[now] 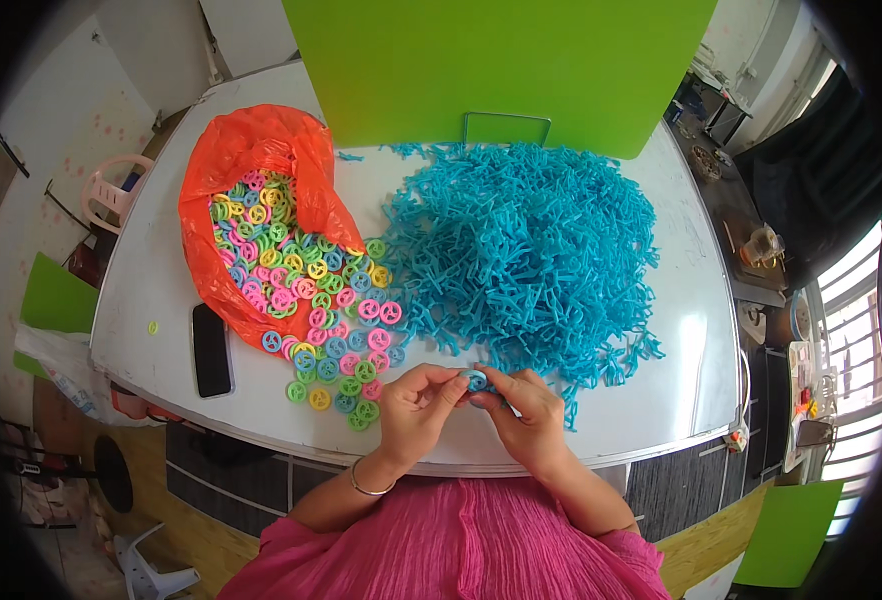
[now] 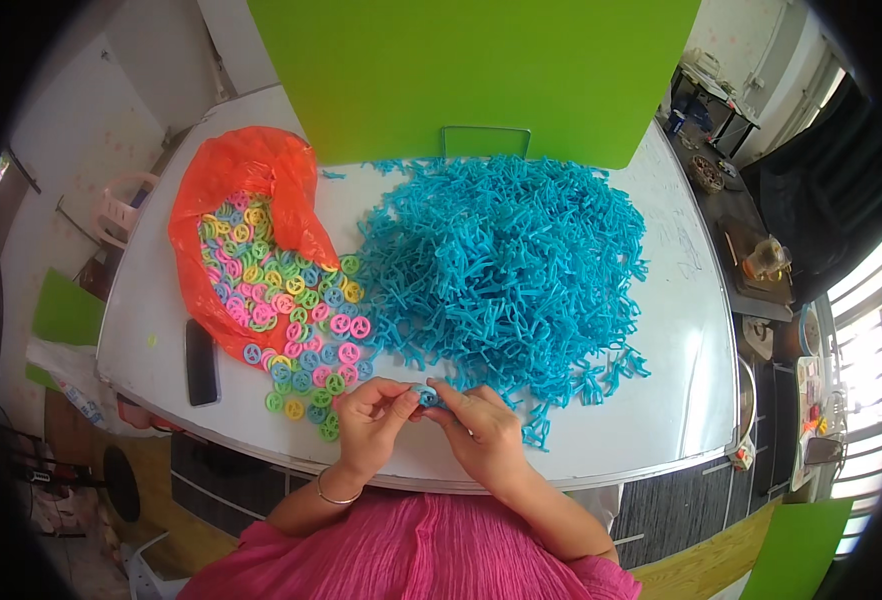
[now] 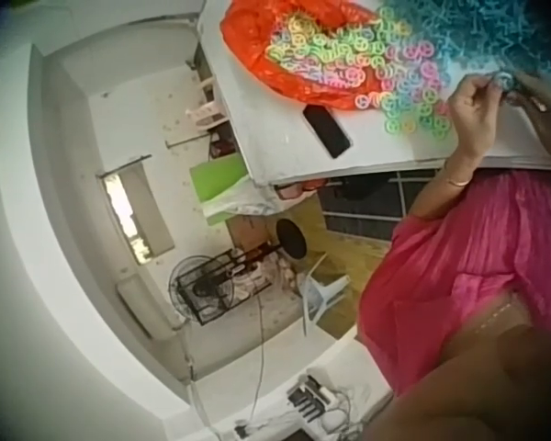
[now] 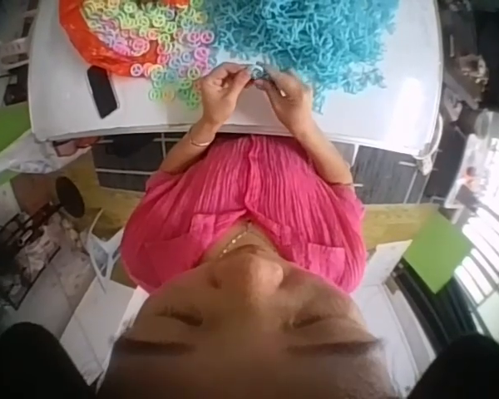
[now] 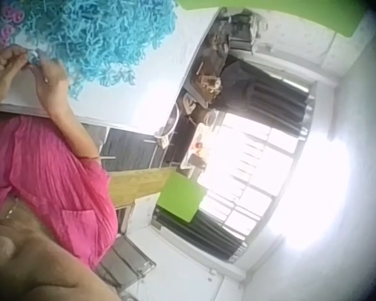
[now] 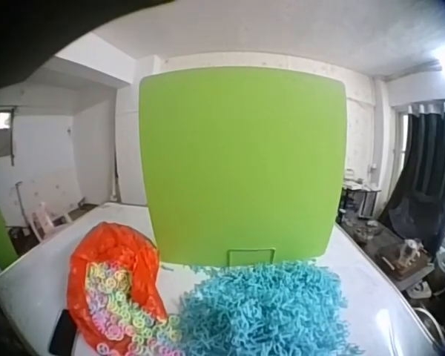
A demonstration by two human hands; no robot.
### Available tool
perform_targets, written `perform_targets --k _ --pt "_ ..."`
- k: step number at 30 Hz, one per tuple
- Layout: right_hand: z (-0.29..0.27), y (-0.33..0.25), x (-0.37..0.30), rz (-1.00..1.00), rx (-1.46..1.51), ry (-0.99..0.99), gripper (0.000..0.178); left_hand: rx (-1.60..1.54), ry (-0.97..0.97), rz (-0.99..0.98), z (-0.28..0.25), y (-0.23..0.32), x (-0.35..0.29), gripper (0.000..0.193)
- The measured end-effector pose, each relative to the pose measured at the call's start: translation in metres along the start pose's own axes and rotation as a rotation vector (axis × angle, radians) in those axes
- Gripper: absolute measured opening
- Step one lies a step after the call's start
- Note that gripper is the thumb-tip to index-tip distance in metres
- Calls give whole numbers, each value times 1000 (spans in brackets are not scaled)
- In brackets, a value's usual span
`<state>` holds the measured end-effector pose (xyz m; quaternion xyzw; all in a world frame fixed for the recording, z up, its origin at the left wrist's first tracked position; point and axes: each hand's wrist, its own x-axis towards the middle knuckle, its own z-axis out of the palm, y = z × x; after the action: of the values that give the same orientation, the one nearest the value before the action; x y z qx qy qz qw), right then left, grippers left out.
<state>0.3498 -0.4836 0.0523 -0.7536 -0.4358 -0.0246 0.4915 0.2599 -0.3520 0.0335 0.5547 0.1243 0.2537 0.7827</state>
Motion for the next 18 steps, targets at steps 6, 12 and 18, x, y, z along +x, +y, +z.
perform_targets --k 6,12,18 --pt "-1 -8 4 65 1 -4 39 43 44 60 0 -4 -5 14" --pt "-6 -11 6 197 128 -84 36 107 43 126 0 -5 -3 18" --pt "-5 -4 9 -98 -74 48 39 37 11 -81 2 8 4 25"
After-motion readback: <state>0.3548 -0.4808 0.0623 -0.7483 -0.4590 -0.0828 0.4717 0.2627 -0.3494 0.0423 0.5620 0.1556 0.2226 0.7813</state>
